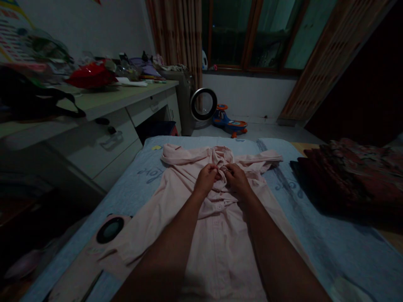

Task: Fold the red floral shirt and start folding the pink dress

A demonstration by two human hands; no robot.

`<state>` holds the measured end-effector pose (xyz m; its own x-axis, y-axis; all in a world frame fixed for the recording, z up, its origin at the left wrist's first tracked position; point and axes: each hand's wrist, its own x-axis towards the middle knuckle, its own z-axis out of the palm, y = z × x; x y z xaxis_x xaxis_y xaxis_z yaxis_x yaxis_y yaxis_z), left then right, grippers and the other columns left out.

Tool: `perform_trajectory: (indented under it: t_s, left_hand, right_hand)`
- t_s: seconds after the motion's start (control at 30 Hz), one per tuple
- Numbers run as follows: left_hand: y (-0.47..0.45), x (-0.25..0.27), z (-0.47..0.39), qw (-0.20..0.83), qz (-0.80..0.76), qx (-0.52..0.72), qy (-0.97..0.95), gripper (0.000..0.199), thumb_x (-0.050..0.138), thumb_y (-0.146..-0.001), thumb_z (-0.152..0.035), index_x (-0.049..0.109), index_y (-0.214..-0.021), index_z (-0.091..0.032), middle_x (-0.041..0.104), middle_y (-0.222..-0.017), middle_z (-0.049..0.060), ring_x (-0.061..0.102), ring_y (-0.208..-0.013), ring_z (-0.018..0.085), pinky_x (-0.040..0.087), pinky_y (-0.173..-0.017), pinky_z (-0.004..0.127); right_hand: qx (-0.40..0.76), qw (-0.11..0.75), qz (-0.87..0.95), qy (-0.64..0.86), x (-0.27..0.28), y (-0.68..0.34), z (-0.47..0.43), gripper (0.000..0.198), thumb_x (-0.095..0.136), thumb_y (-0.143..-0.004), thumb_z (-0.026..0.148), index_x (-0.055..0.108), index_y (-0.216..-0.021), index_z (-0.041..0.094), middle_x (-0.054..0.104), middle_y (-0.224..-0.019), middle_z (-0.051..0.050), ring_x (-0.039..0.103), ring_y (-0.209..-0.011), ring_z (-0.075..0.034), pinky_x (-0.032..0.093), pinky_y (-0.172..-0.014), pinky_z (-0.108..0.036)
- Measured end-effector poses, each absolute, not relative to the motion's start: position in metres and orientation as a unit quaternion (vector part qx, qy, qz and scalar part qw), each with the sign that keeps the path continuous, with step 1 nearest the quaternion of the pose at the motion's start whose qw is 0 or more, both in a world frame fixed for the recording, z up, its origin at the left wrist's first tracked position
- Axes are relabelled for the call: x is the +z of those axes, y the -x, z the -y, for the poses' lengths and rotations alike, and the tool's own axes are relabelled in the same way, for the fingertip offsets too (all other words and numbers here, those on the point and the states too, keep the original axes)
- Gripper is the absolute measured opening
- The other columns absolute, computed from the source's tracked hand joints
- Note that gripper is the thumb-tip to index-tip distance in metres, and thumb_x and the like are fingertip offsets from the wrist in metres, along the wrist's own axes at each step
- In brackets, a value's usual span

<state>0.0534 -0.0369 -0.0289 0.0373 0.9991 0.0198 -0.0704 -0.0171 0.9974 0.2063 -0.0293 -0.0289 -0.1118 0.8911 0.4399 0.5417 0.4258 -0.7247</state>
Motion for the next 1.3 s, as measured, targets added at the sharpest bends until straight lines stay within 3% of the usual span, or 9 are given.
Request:
perform_trajectory:
  t_s: [0.13,0.27,0.4,0.5,0.7,1.03,1.2,1.3]
  left_hand:
    - [-0.052,-0.031,0.039,0.367,-0.508,0.512,-0.587,0.012,0.063,-0.082,-0.027,0.060,-0.090,-0.019,0.064,-0.085,0.001,0.064,-0.069,0.012,0.051,-0.066,0.024]
    - [-0.050,-0.029,0.042,0.223,-0.534,0.493,-0.649,0.013,0.063,-0.078,-0.013,0.061,-0.090,-0.019,0.063,-0.098,0.003,0.061,-0.077,0.013,0.050,-0.077,0.026]
    - [-0.049,-0.027,0.043,0.227,-0.555,0.462,-0.653,0.025,0.056,-0.076,-0.005,0.061,-0.095,-0.020,0.065,-0.092,0.001,0.060,-0.077,0.013,0.047,-0.073,0.024]
    - [-0.050,-0.024,0.045,0.232,-0.582,0.433,-0.648,0.025,0.057,-0.076,-0.008,0.062,-0.097,-0.021,0.066,-0.087,-0.001,0.059,-0.074,0.013,0.045,-0.070,0.024]
    - [-0.049,-0.020,0.047,0.241,-0.573,0.419,-0.663,0.023,0.056,-0.080,-0.011,0.062,-0.098,-0.023,0.066,-0.089,-0.001,0.060,-0.078,0.013,0.044,-0.071,0.023]
    - [-0.051,-0.034,0.040,0.331,-0.520,0.483,-0.621,0.021,0.057,-0.079,-0.015,0.063,-0.098,-0.021,0.064,-0.081,-0.003,0.059,-0.067,0.010,0.046,-0.063,0.020]
    - [-0.051,-0.033,0.042,0.321,-0.519,0.488,-0.625,0.020,0.054,-0.080,-0.014,0.062,-0.096,-0.022,0.064,-0.079,-0.003,0.061,-0.069,0.011,0.048,-0.064,0.021]
    - [-0.050,-0.032,0.042,0.323,-0.518,0.492,-0.621,0.024,0.052,-0.078,-0.011,0.062,-0.097,-0.022,0.064,-0.080,-0.003,0.061,-0.070,0.011,0.048,-0.064,0.020]
  right_hand:
    - [0.219,0.431,0.725,0.490,-0.030,-0.204,0.029,0.018,0.055,-0.084,0.024,0.070,-0.093,0.020,0.066,-0.091,-0.006,0.060,-0.087,-0.019,0.045,-0.080,-0.031]
    - [0.235,0.427,0.728,0.483,-0.030,-0.201,0.031,0.016,0.057,-0.081,0.023,0.070,-0.091,0.021,0.066,-0.090,-0.005,0.059,-0.086,-0.019,0.046,-0.080,-0.031]
    - [0.272,0.438,0.706,0.485,-0.030,-0.200,0.034,0.029,0.055,-0.082,0.026,0.066,-0.108,0.022,0.065,-0.088,-0.003,0.059,-0.080,-0.018,0.047,-0.074,-0.029]
    - [0.282,0.451,0.694,0.485,-0.030,-0.199,0.035,0.045,0.050,-0.079,0.020,0.061,-0.122,0.023,0.064,-0.088,-0.002,0.058,-0.077,-0.017,0.047,-0.072,-0.028]
    - [0.250,0.456,0.712,0.472,-0.027,-0.200,0.033,0.027,0.047,-0.074,0.017,0.067,-0.091,0.022,0.063,-0.094,-0.005,0.059,-0.086,-0.019,0.046,-0.081,-0.031]
    - [0.272,0.455,0.677,0.511,-0.023,-0.197,0.039,0.024,0.050,-0.083,0.029,0.060,-0.104,0.022,0.058,-0.073,0.002,0.052,-0.062,-0.015,0.040,-0.061,-0.025]
    - [0.237,0.470,0.695,0.489,-0.026,-0.196,0.036,0.009,0.050,-0.079,0.025,0.058,-0.082,0.023,0.062,-0.084,-0.001,0.056,-0.077,-0.017,0.043,-0.073,-0.027]
    - [0.234,0.467,0.694,0.496,-0.026,-0.195,0.037,0.011,0.049,-0.078,0.024,0.059,-0.082,0.022,0.064,-0.083,-0.001,0.058,-0.077,-0.017,0.043,-0.073,-0.027]
